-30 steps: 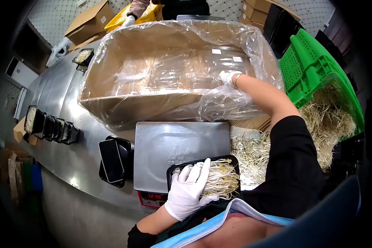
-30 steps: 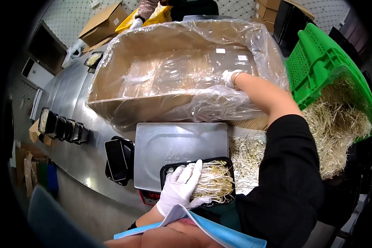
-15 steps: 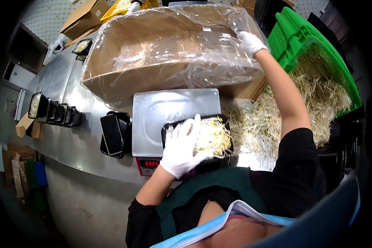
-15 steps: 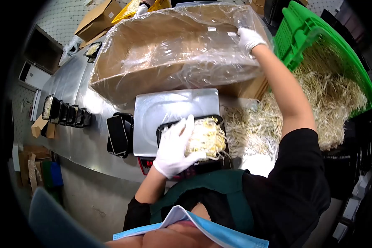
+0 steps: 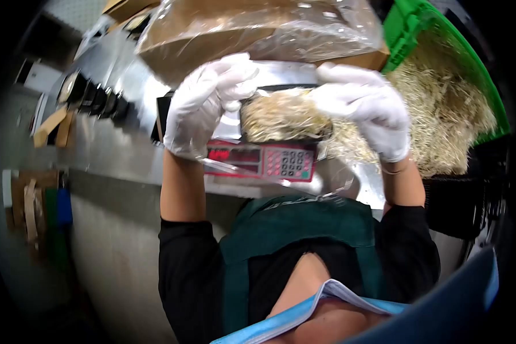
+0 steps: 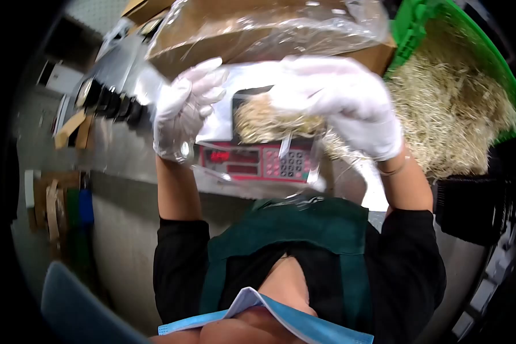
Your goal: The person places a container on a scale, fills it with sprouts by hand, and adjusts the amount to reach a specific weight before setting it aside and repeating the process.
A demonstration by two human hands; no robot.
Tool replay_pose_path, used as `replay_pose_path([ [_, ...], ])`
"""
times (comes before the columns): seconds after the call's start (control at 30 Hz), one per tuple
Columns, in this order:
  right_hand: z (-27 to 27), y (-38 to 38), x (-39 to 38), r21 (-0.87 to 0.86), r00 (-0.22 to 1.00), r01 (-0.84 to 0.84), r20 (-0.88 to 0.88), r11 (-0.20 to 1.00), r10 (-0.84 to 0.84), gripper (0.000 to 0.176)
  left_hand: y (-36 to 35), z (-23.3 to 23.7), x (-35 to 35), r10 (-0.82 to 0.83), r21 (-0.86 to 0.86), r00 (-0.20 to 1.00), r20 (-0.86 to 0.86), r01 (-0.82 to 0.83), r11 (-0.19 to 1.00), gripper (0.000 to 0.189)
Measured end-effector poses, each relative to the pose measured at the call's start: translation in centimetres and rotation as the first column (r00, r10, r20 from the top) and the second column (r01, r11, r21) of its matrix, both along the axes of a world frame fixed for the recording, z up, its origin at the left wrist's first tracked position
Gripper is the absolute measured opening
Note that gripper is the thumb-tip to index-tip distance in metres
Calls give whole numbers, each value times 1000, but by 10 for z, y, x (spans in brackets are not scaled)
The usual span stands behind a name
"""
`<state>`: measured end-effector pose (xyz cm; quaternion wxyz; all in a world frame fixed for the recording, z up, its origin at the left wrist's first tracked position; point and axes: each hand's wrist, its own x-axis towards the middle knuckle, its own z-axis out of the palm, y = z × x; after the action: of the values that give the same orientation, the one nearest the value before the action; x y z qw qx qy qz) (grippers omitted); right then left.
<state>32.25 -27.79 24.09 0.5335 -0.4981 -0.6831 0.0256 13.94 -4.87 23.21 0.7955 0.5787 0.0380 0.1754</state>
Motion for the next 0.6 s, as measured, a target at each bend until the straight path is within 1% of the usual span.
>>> replay_pose_path([
  [0.03,-5,4,3,48,999,-13,-30,999,14,14,-10,19,-8,121,187,992,-32,-113,976,47],
  [0.07,-3,1,-17,92,736,-148,-655,985,172,30,-21,25,-15,192,219,981,43,-197,956,36],
  [0.1,-5,-1,-19,-40,920,85,-381,996,-93,46,-27,28,-20,215,238,973,82,-228,944,34],
  [0.17,-12,5,-22,-86,759,7,-648,996,-61,54,-36,10,-15,231,209,949,215,-275,938,39],
  [0.2,-22,1,-29,-205,766,143,-597,968,-239,63,-50,13,-13,197,112,975,106,-209,972,47],
  [0.23,-33,-2,-32,-274,716,209,-611,939,-338,62,-59,-1,-5,197,132,977,87,-207,969,49],
  [0.3,-84,-14,-13,-242,668,288,-643,926,-376,53,-84,-32,22,199,28,966,167,-206,978,50],
  [0.33,-97,-17,-4,-396,600,334,-610,855,-517,43,-86,-44,35,167,22,969,181,-174,985,50],
  [0.37,-112,-19,8,-541,521,365,-556,758,-648,35,-87,-55,52,176,-35,983,42,-175,984,49],
  [0.4,-164,-14,30,-447,572,498,-475,744,-668,28,-89,-59,68,177,-89,979,-100,-186,979,47],
  [0.43,-200,-12,46,-335,610,604,-389,723,-690,25,-92,-57,81,155,-97,983,-94,-164,982,47],
  [0.47,-184,-10,42,-497,457,418,-608,760,-649,26,-93,-54,91,187,111,976,-114,-174,978,43],
  [0.5,-162,3,33,-571,239,183,-763,800,-600,28,-93,-48,98,229,320,966,-121,-180,930,40],
  [0.53,-167,12,36,-488,182,137,-843,862,-506,29,-91,-38,100,238,287,957,-169,-183,940,32],
  [0.57,-176,24,41,-395,120,94,-907,914,-404,29,-81,-37,100,234,294,958,-168,-178,939,32],
  [0.6,-189,35,47,-386,113,146,-908,911,-403,29,-66,-39,98,219,167,957,-190,-189,968,32],
])
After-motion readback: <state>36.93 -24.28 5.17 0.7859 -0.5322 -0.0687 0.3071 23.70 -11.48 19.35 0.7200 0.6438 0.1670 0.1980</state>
